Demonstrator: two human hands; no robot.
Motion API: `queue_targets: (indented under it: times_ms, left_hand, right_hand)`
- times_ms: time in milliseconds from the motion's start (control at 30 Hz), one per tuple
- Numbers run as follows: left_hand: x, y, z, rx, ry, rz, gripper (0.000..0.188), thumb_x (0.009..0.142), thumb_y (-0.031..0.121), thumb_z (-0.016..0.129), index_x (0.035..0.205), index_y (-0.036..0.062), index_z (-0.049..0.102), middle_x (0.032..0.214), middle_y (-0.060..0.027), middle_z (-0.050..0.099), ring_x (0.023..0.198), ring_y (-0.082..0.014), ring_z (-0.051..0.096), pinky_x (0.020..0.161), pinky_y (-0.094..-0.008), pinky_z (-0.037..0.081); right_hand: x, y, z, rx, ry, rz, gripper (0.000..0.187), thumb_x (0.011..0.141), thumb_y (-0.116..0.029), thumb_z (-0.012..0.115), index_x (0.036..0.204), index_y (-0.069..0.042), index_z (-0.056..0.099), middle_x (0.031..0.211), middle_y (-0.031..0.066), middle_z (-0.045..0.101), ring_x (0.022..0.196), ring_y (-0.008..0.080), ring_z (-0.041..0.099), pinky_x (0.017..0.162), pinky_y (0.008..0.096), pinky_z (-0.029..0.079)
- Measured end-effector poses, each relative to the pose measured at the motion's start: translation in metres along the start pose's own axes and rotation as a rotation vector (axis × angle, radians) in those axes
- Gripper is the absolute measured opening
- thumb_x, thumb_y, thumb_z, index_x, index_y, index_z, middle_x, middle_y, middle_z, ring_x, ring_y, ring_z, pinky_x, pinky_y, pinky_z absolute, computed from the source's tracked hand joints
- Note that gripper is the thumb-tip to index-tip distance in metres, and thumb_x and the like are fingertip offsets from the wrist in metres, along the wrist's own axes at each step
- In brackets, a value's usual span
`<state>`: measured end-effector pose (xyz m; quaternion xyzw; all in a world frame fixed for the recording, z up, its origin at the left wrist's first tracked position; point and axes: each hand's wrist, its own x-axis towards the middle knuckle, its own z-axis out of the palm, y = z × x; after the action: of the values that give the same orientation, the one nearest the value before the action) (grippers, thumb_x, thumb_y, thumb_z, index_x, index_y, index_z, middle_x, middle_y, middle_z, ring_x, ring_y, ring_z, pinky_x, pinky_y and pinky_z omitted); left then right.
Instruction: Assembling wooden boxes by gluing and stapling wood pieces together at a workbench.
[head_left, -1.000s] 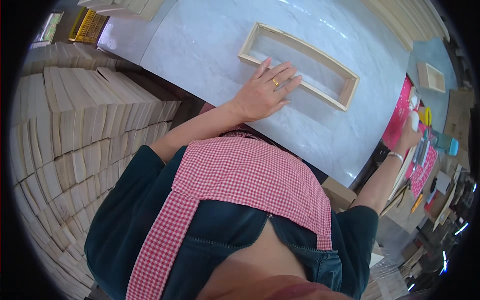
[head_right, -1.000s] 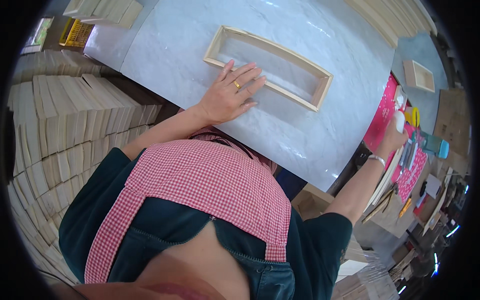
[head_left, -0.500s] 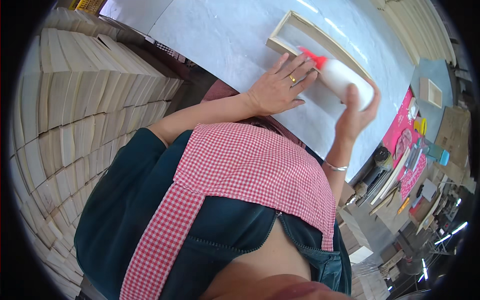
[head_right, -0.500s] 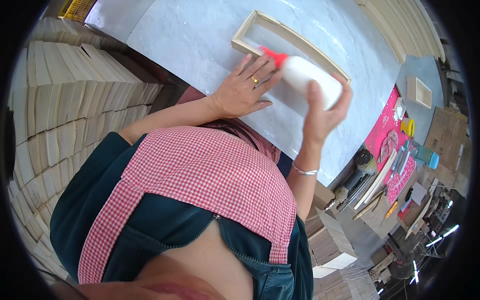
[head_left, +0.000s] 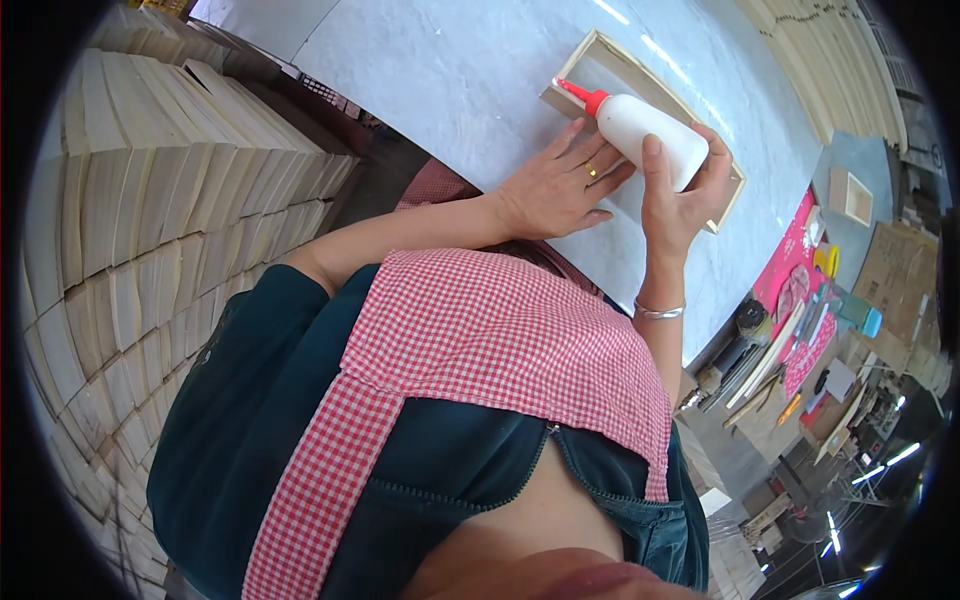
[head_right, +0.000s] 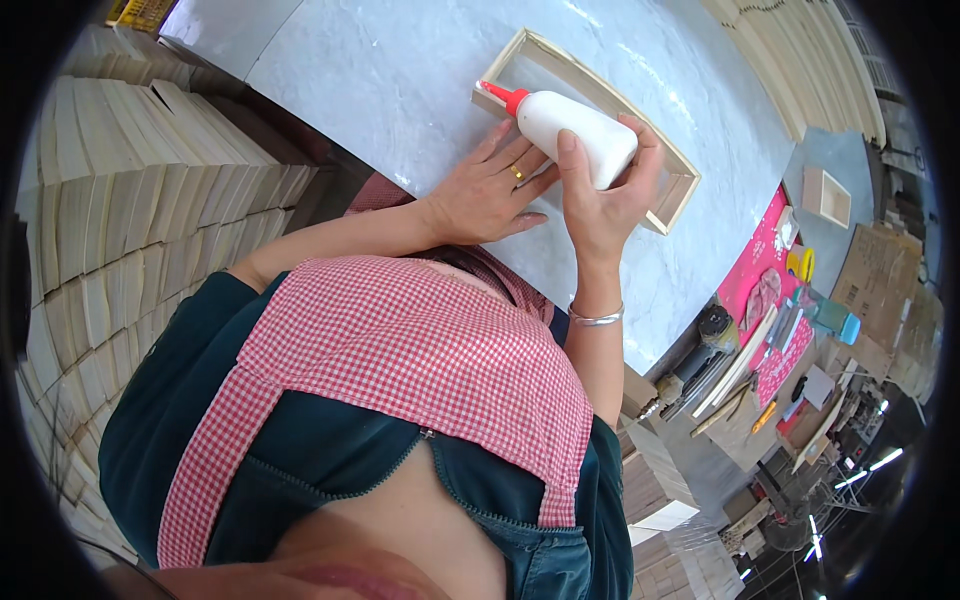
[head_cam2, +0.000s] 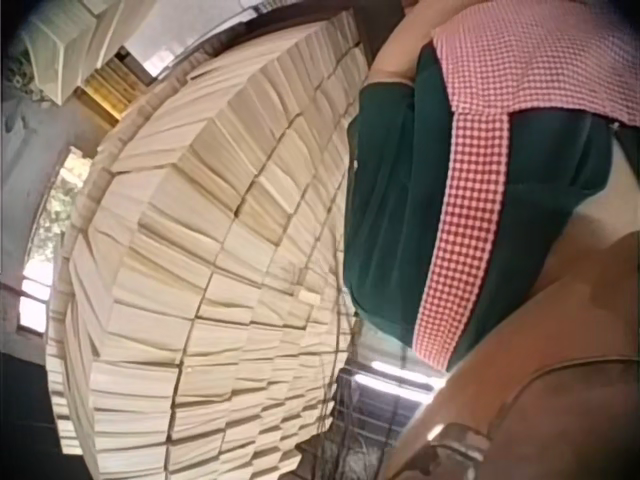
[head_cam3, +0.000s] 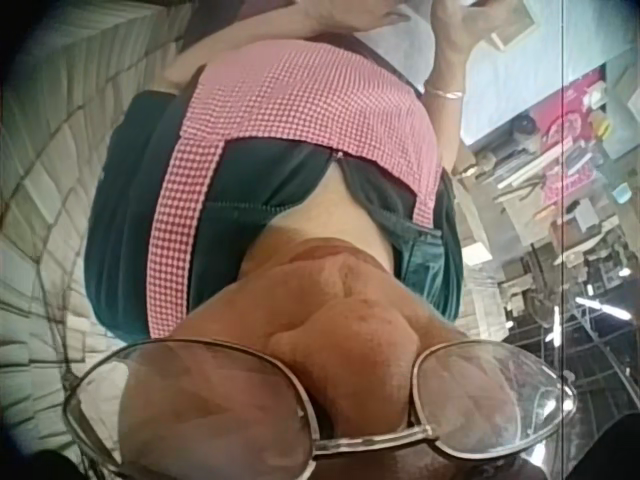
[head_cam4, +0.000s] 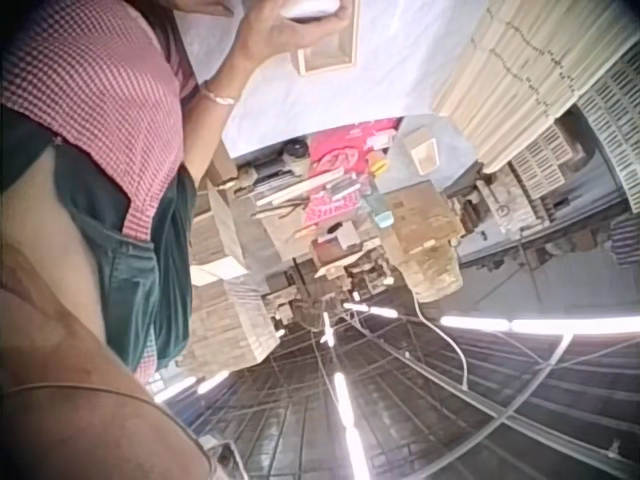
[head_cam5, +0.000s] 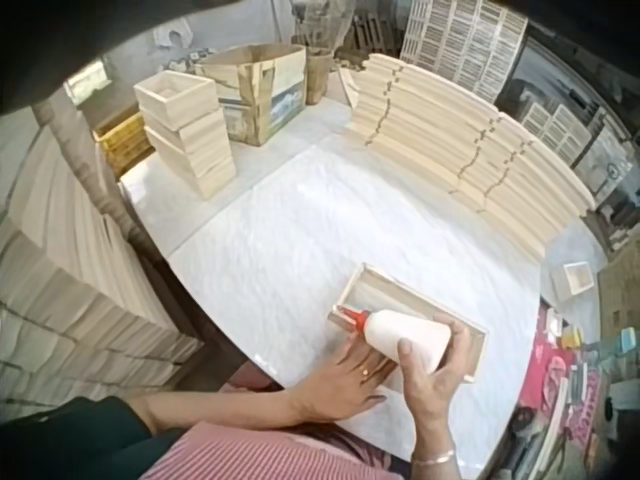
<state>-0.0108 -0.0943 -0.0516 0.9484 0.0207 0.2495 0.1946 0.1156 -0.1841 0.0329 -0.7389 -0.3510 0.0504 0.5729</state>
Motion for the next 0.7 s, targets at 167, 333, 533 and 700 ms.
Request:
queue_targets:
  times_ms: [167, 333, 533, 700]
  left_hand:
    - [0.000, 0.000, 0.001, 0.004, -0.019, 0.005, 0.064, 0.096, 0.042, 0.059, 0.145, 0.0033, 0.047, 0.161, -0.0192, 0.034, 0.153, -0.0362, 0.023, 0.122, -0.0580, 0.015]
    - [0.004, 0.002, -0.003, -0.045, -0.053, -0.018, 0.065, 0.094, 0.041, 0.061, 0.144, 0.0021, 0.047, 0.163, -0.0194, 0.030, 0.154, -0.0360, 0.020, 0.123, -0.0570, 0.015]
    - [0.004, 0.003, -0.005, -0.053, -0.046, -0.011, 0.064, 0.093, 0.039, 0.062, 0.143, 0.0013, 0.048, 0.163, -0.0194, 0.029, 0.155, -0.0358, 0.020, 0.123, -0.0558, 0.016]
    - [0.004, 0.003, -0.003, -0.039, -0.033, -0.011, 0.064, 0.092, 0.038, 0.063, 0.142, 0.0011, 0.048, 0.163, -0.0195, 0.029, 0.155, -0.0358, 0.020, 0.123, -0.0552, 0.016]
  right_hand:
    - [0.011, 0.008, 0.002, -0.136, 0.044, -0.161, 0.055, 0.082, -0.018, 0.083, 0.125, -0.001, 0.053, 0.110, 0.0122, 0.061, 0.090, 0.0228, 0.065, 0.077, 0.0315, 0.055]
    - [0.026, 0.005, 0.004, -0.222, 0.059, -0.221, 0.056, 0.081, -0.018, 0.084, 0.124, -0.001, 0.053, 0.110, 0.0132, 0.062, 0.090, 0.0229, 0.065, 0.077, 0.0318, 0.055]
    - [0.043, 0.007, 0.010, -0.279, 0.107, -0.289, 0.056, 0.080, -0.018, 0.085, 0.123, 0.000, 0.054, 0.110, 0.0140, 0.063, 0.088, 0.0235, 0.065, 0.076, 0.0317, 0.055]
    - [0.049, 0.004, 0.013, -0.242, 0.083, -0.209, 0.054, 0.085, -0.023, 0.083, 0.125, -0.003, 0.054, 0.115, 0.0131, 0.061, 0.099, 0.0249, 0.063, 0.087, 0.0334, 0.054]
